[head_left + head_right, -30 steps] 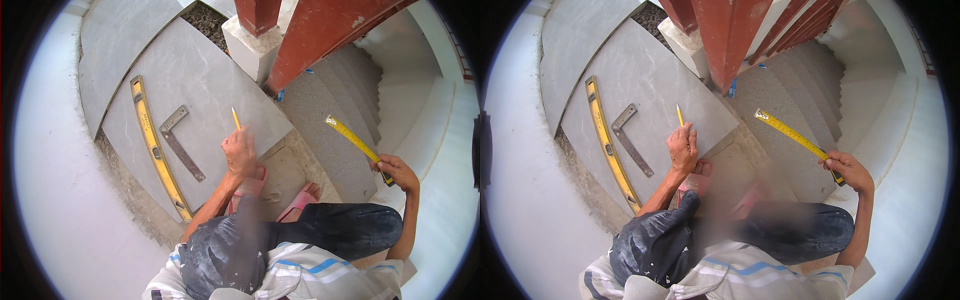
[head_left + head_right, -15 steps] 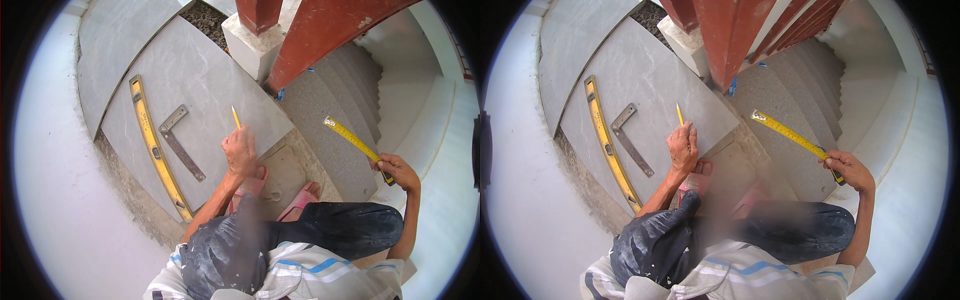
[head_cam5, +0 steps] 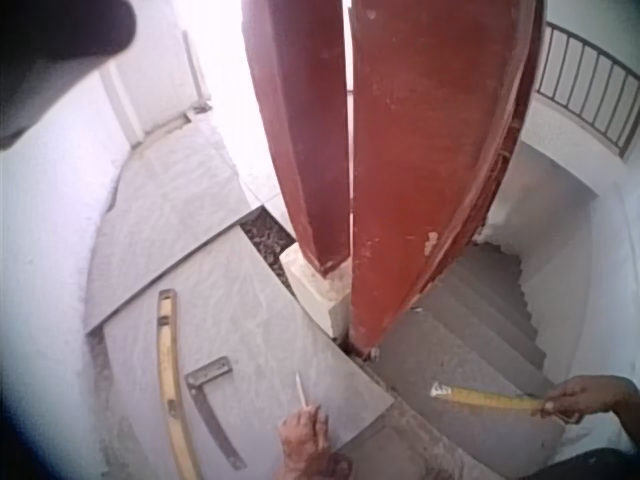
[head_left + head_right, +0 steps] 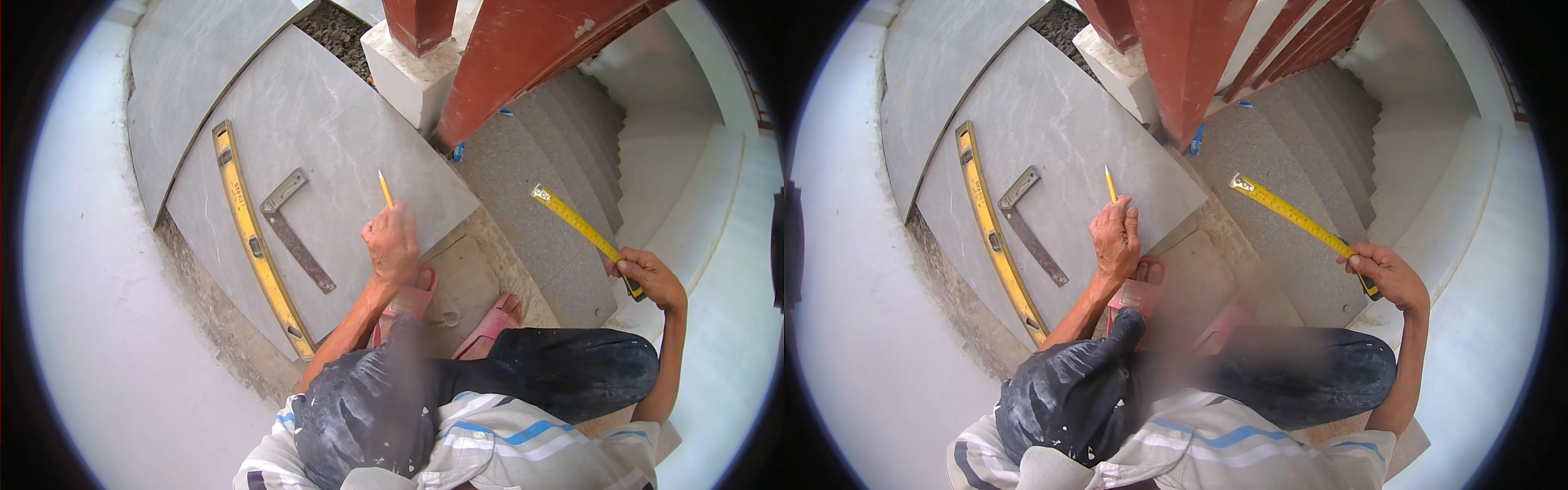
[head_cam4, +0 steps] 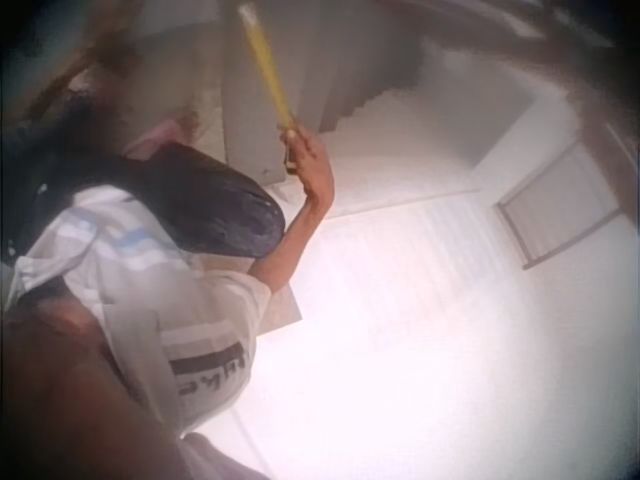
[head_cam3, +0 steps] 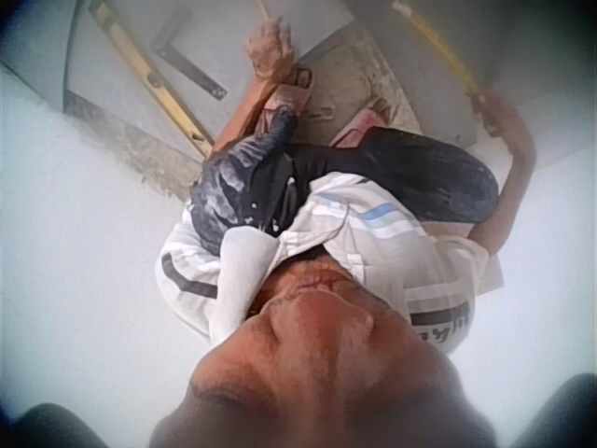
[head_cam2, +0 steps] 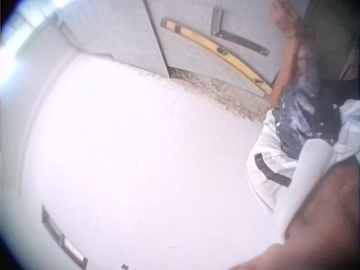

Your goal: Measuring tiles for installation at the base of a staircase using a tape measure and pencil.

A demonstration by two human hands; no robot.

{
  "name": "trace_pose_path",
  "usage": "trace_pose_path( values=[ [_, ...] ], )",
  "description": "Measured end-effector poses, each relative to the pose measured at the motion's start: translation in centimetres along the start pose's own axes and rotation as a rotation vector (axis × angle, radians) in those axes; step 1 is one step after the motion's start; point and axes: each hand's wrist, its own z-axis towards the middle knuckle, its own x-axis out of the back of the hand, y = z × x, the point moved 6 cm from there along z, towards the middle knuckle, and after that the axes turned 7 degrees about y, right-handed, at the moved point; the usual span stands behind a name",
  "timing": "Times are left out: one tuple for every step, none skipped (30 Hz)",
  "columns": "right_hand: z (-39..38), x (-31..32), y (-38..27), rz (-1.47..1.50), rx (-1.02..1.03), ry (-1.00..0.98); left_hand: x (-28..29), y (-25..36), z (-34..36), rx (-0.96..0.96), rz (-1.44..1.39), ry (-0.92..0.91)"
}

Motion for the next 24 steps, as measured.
trace_pose_path(
  values=[
    [0.1,0.0,0.0,0.009,0.007,-0.002,0.0,-0.1,0.0,0.007,-0.003,-0.001],
    [0.0,0.0,-0.1,0.010,0.009,-0.003,0.0,-0.1,0.0,0.006,-0.001,0.000],
    [0.0,-0.1,-0.2,0.013,0.007,-0.003,0.1,-0.1,0.1,-0.017,0.015,0.004],
    [0.0,-0.1,-0.3,0.015,0.005,-0.003,0.1,0.1,0.1,-0.039,0.030,0.009],
    [0.0,-0.1,-0.3,0.014,0.006,-0.003,0.0,0.2,0.2,-0.038,0.030,0.010],
    [0.0,0.0,-0.1,-0.007,0.002,-0.001,-0.3,0.5,0.3,-0.056,-0.071,-0.021],
    [0.0,0.0,-0.1,-0.028,-0.001,0.001,-0.3,1.0,0.5,-0.074,-0.172,-0.053],
    [-0.1,0.1,-0.1,-0.028,-0.001,0.000,-0.3,1.5,0.8,-0.073,-0.172,-0.053],
    [-0.2,0.2,-0.1,-0.028,-0.004,0.005,-0.7,2.1,0.9,-0.045,-0.258,-0.101],
    [-0.2,0.1,-0.1,-0.028,-0.006,0.007,-0.9,2.7,1.2,-0.017,-0.342,-0.148],
    [-0.2,0.1,-0.2,-0.028,-0.006,0.007,-0.9,3.2,1.7,-0.016,-0.342,-0.148],
    [-0.2,0.1,-0.2,-0.019,-0.006,0.007,-1.0,3.8,2.4,-0.021,-0.352,-0.156],
    [-0.1,0.0,-0.2,-0.010,-0.004,0.004,-1.1,4.1,3.1,-0.024,-0.360,-0.162],
    [-0.1,0.0,-0.2,-0.011,-0.004,0.005,-1.3,4.4,3.8,-0.024,-0.361,-0.162],
    [-0.1,0.0,-0.1,-0.004,-0.009,0.007,-1.3,4.9,4.6,-0.065,-0.387,-0.145],
    [-0.2,0.0,-0.1,0.003,-0.015,0.012,-1.3,5.4,5.0,-0.109,-0.415,-0.130],
    [-0.2,0.1,-0.1,0.004,-0.016,0.014,-1.3,5.7,5.1,-0.110,-0.417,-0.131],
    [-0.4,0.2,-0.1,-0.009,-0.028,0.018,-1.7,6.0,5.1,-0.098,-0.394,-0.210],
    [-0.3,0.2,0.0,-0.022,-0.039,0.017,-2.1,6.0,4.8,-0.083,-0.368,-0.290],
    [-0.3,0.2,0.0,-0.022,-0.038,0.016,-2.5,5.8,3.9,-0.083,-0.367,-0.288],
    [-0.2,0.2,0.0,-0.011,-0.020,0.010,-2.8,6.1,2.0,-0.234,-0.350,-0.217],
    [0.0,0.0,0.0,0.000,-0.002,0.001,-2.9,6.3,-0.1,-0.383,-0.327,-0.145],
    [0.0,0.1,0.1,-0.002,-0.004,-0.003,-3.5,6.9,-2.4,-0.473,-0.343,-0.242],
    [0.0,0.2,0.2,0.005,-0.001,0.001,-3.8,7.3,-4.9,-0.562,-0.358,-0.338]
  ],
)
